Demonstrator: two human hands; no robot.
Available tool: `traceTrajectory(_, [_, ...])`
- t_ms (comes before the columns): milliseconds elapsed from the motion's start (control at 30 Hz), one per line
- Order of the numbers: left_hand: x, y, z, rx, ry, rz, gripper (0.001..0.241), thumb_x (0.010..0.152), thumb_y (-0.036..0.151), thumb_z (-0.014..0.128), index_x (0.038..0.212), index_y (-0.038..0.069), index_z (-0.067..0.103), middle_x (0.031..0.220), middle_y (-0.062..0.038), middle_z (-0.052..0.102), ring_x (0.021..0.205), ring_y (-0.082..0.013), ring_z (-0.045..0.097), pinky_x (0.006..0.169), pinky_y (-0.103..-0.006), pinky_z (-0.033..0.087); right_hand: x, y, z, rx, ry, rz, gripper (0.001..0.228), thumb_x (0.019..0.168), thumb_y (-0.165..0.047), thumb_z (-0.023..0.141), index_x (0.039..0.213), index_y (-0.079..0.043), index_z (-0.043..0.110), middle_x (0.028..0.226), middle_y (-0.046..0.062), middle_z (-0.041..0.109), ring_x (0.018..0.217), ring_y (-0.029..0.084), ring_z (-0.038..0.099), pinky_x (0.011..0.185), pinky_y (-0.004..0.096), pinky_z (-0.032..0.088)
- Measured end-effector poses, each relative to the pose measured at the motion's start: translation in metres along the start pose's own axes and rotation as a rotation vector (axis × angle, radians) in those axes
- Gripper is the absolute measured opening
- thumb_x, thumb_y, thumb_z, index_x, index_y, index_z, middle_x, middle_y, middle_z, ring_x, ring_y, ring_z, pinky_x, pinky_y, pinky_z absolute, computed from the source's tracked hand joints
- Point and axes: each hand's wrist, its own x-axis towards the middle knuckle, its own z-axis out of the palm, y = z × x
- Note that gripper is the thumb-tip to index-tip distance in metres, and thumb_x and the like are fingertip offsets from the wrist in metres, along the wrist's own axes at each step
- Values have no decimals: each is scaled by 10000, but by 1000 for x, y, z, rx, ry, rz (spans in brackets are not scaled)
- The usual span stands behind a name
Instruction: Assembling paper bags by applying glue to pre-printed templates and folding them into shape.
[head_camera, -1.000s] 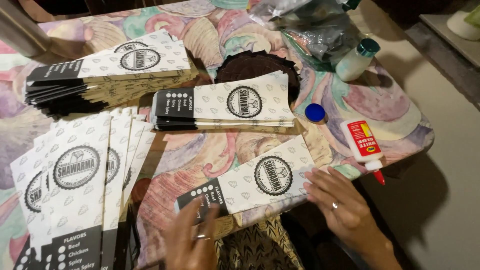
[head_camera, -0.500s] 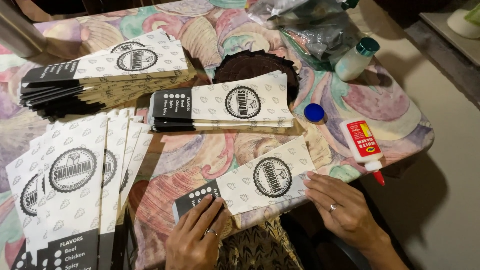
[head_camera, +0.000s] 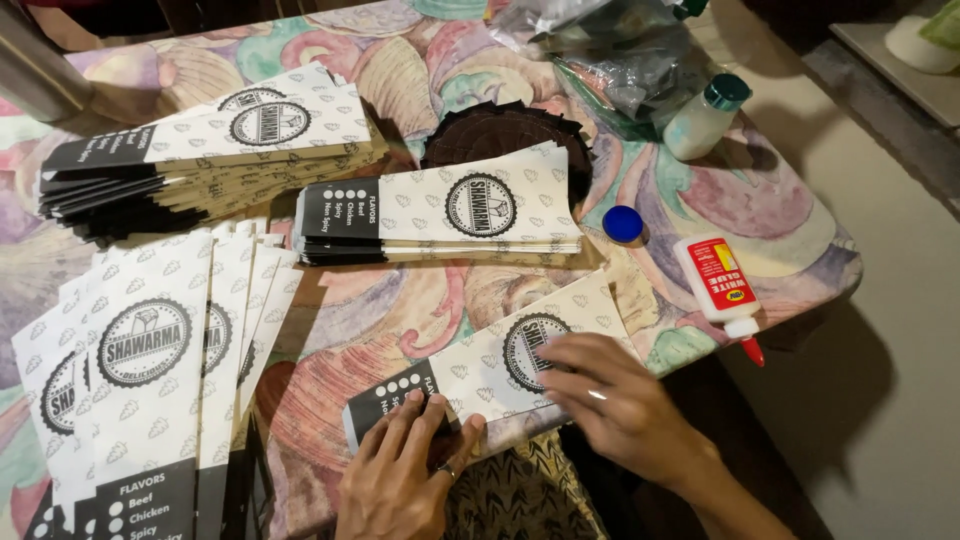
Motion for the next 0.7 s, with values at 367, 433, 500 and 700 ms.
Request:
traceTrajectory(367, [18, 6, -12, -165, 123, -171, 219, 937, 247, 646, 1057, 298, 822, 1158, -94, 751, 1111, -354, 694, 743, -481, 587, 7, 39, -19, -139, -506, 339, 863, 955, -620, 489, 1636, -184, 187, 1723, 39, 199, 1566, 214, 160, 1238, 472, 78])
traceTrajectory(433, [32, 10, -15, -152, 120, -183, 169, 893, 239, 697, 1012, 268, 813, 1116, -82, 759, 1052, -339, 715, 687, -448, 593, 5, 41, -21, -201, -521, 287, 901, 963, -553, 587, 1650, -155, 161, 1729, 50, 177, 1585, 211, 124, 1243, 440, 43])
traceTrajectory(500, [56, 19, -24, -206, 257, -169, 105, 812, 82, 737, 722, 86, 682, 784, -85, 650, 789, -271, 561, 671, -395, 466, 6, 43, -19, -281, -500, 217, 936, 930, -528, 657, 1648, -143, 197, 1714, 70, 226, 1578, 228, 163, 1240, 454, 65])
traceTrajectory(700, [74, 42, 23, 31, 63, -257, 645, 1028, 322, 460, 1550, -50, 386, 1638, -214, 377, 1539, -368, 310, 1219, -570, 235, 0, 44, -17, -334, -499, 175, 949, 917, -606, 572, 1654, -154, 180, 1730, 50, 184, 1587, 209, 138, 1242, 493, 18])
